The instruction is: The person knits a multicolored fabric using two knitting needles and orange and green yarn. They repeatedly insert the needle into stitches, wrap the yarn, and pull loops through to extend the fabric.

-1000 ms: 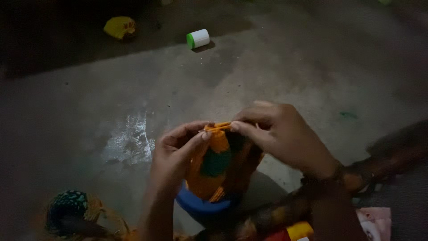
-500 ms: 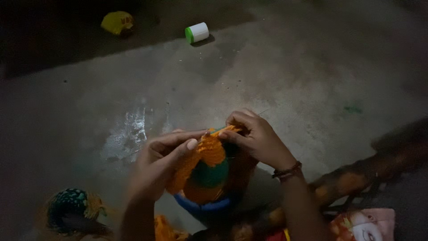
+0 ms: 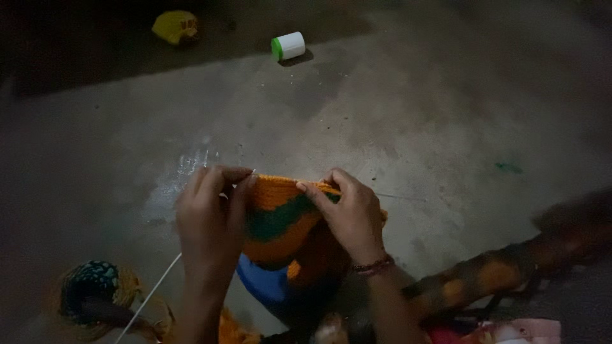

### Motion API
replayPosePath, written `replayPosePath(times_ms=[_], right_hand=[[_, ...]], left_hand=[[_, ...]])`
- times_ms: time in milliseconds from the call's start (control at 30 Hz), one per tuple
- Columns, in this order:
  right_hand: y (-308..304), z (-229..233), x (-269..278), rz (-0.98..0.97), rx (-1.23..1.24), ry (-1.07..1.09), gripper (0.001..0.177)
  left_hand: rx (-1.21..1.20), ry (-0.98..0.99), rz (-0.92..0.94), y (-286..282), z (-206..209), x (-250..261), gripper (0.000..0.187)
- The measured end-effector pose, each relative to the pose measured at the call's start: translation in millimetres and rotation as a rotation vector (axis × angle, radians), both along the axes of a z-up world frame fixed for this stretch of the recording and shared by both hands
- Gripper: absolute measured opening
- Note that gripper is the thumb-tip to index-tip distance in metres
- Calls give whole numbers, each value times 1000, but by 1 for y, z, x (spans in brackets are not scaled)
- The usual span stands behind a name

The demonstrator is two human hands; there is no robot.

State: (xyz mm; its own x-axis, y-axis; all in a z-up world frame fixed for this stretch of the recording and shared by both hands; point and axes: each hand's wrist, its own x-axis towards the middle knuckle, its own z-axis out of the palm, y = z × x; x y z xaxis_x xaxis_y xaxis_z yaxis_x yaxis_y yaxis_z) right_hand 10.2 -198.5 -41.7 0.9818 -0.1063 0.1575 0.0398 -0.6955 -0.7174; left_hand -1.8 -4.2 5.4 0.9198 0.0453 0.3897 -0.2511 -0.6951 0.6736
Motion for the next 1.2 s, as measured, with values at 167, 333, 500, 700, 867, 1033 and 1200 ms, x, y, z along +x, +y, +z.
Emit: replayPosePath(times_ms=[167,333,500,700,867,1033,1200], right_hand=[[-2,-3,0,-70,61,7,44],[-1,-6,1,-98,50,-9,45],[3,-8,1,-106,35,9,44],[5,-7,-1,-120,43,23,52],[4,-5,0,-99,205,-21,43],[1,-3,-1,-69,287,23,43],[3,-2,0,-61,312,44,41]], left_hand=[[-103,28,-93,-5,4,-1,22],[-84,69,-116,-7,6,-1,27],[9,51,-46,-8,4,-4,21],[-14,-50,-40,-11,1,-4,13],[-480,54,-82,-12,4,-10,22],[-533,363,13,-2,8,-1,31],[-694,379,-141,12,5,-1,30]])
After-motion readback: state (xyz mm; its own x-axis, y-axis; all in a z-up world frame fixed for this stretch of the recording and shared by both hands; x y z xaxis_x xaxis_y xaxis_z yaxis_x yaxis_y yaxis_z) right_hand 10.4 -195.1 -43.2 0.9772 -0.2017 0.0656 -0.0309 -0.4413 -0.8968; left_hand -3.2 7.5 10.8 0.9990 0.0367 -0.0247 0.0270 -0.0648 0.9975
